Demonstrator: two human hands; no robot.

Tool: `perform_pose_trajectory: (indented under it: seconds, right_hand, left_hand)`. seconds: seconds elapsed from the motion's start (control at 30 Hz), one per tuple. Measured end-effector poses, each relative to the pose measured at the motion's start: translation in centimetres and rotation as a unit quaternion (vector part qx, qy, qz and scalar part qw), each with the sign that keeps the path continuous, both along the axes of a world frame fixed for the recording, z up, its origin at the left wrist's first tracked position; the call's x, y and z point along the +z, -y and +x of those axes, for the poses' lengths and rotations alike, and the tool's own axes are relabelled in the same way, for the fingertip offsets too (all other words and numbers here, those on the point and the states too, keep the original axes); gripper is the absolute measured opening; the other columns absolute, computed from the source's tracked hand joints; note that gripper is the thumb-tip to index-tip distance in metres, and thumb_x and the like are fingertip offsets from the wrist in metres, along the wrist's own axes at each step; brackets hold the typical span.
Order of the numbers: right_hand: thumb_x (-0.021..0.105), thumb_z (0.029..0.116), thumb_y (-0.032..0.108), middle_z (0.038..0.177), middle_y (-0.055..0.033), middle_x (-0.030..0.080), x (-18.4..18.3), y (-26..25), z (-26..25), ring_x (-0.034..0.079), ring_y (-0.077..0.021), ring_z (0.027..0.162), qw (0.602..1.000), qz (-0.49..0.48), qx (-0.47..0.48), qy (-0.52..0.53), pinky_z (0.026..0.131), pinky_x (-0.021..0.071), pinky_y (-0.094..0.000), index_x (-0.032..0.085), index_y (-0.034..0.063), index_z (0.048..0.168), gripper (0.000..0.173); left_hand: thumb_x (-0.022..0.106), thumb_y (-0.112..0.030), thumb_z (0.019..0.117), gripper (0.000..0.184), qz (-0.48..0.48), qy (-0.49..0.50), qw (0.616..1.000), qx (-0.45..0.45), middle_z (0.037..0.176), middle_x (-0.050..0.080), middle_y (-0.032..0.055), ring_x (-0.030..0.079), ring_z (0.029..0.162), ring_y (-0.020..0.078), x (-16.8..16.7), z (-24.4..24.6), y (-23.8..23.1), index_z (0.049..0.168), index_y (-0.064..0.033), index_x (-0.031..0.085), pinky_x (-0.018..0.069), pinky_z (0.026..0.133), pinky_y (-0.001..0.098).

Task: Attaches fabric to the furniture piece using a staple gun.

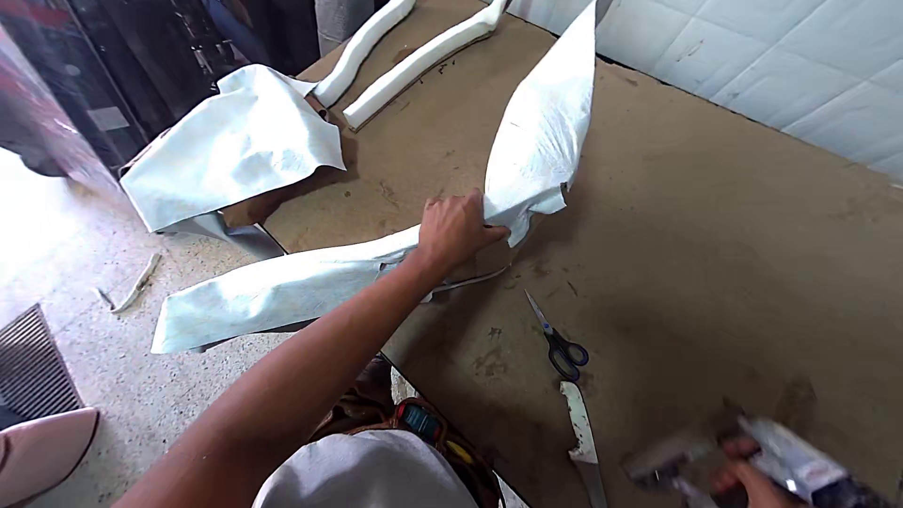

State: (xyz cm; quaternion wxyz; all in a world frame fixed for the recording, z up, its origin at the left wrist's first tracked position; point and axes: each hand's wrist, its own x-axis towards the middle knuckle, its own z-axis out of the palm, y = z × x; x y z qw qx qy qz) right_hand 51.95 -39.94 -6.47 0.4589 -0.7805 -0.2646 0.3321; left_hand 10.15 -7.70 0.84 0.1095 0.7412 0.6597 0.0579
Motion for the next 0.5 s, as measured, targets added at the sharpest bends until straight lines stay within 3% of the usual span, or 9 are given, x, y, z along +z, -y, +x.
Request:
perform_pose_trajectory:
  seconds: [0.07, 0.13, 0.2, 0.3, 0.37, 0.47, 0.5]
  right_hand:
    - [0.061, 0.0891, 0.003, 0.109, -0.0122, 0.071, 5.3, -6.2, -5.4, 0.067, -0.0218, 0.071, 0.987, 0.103, 0.121, 0.017, 0.060, 0.0590, -0.0392, 0.058, -0.0006, 0.126, 0.037]
    - [0.064, 0.0903, 0.015, 0.100, -0.0089, 0.075, 7.4, -11.5, -11.3, 0.072, -0.0234, 0.071, 0.961, 0.136, 0.223, 0.089, 0.062, 0.0631, -0.0427, 0.065, 0.0075, 0.122, 0.033]
    - [0.065, 0.0910, 0.018, 0.090, -0.0026, 0.073, 6.6, -15.4, -16.6, 0.069, -0.0175, 0.066, 0.934, 0.168, 0.280, 0.147, 0.058, 0.0608, -0.0416, 0.068, 0.0139, 0.123, 0.032]
    - [0.075, 0.0837, 0.016, 0.107, 0.0006, 0.072, 4.2, -18.1, -21.9, 0.071, -0.0083, 0.091, 0.900, 0.229, 0.305, 0.212, 0.077, 0.0639, -0.0357, 0.063, 0.0144, 0.130, 0.048]
    - [0.076, 0.0783, 0.012, 0.112, -0.0018, 0.072, 2.5, -19.2, -23.9, 0.072, -0.0086, 0.098, 0.893, 0.292, 0.292, 0.181, 0.084, 0.0641, -0.0332, 0.063, 0.0091, 0.130, 0.053]
    - [0.078, 0.0803, 0.016, 0.119, -0.0034, 0.071, 0.7, -19.2, -25.0, 0.070, -0.0089, 0.103, 0.886, 0.303, 0.306, 0.169, 0.089, 0.0622, -0.0328, 0.062, 0.0089, 0.134, 0.056]
    - [0.078, 0.0806, 0.017, 0.121, -0.0041, 0.070, 0.4, -19.3, -25.0, 0.070, -0.0091, 0.105, 0.885, 0.302, 0.310, 0.172, 0.090, 0.0617, -0.0326, 0.061, 0.0086, 0.135, 0.057]
  left_hand:
    - [0.065, -0.081, 0.0757, 0.073, -0.010, 0.017, 1.000, 0.004, 0.082, 0.071, 0.0072, 0.071, 0.082, 0.0298, 0.3, 0.2, -0.1, 0.109, -0.0163, 0.067, 0.0561, 0.077, 0.0576]
    - [0.067, -0.082, 0.0729, 0.073, -0.015, 0.026, 0.999, 0.015, 0.081, 0.071, 0.0064, 0.071, 0.080, 0.0299, 0.2, 0.1, -0.1, 0.108, -0.0179, 0.067, 0.0567, 0.070, 0.0578]
    - [0.068, -0.083, 0.0711, 0.073, -0.016, 0.033, 0.999, 0.023, 0.081, 0.070, 0.0058, 0.071, 0.079, 0.0298, 0.1, 0.2, -0.2, 0.107, -0.0193, 0.066, 0.0564, 0.066, 0.0573]
    - [0.071, -0.078, 0.0723, 0.070, -0.019, 0.038, 0.999, 0.026, 0.082, 0.070, 0.0061, 0.071, 0.079, 0.0293, 0.0, -0.1, -0.1, 0.109, -0.0197, 0.067, 0.0569, 0.066, 0.0568]
    - [0.074, -0.064, 0.0765, 0.056, -0.023, 0.032, 0.999, 0.024, 0.082, 0.070, 0.0076, 0.071, 0.079, 0.0310, 0.3, 0.1, -0.4, 0.109, -0.0183, 0.066, 0.0562, 0.065, 0.0570]
    - [0.071, -0.034, 0.0817, 0.033, -0.025, 0.026, 0.999, 0.022, 0.082, 0.069, 0.0095, 0.071, 0.080, 0.0335, 0.2, 0.0, -0.2, 0.109, -0.0166, 0.065, 0.0558, 0.065, 0.0576]
    - [0.070, -0.031, 0.0819, 0.032, -0.024, 0.027, 0.999, 0.020, 0.082, 0.069, 0.0093, 0.071, 0.080, 0.0335, 0.1, 0.0, -0.2, 0.110, -0.0167, 0.065, 0.0559, 0.065, 0.0573]
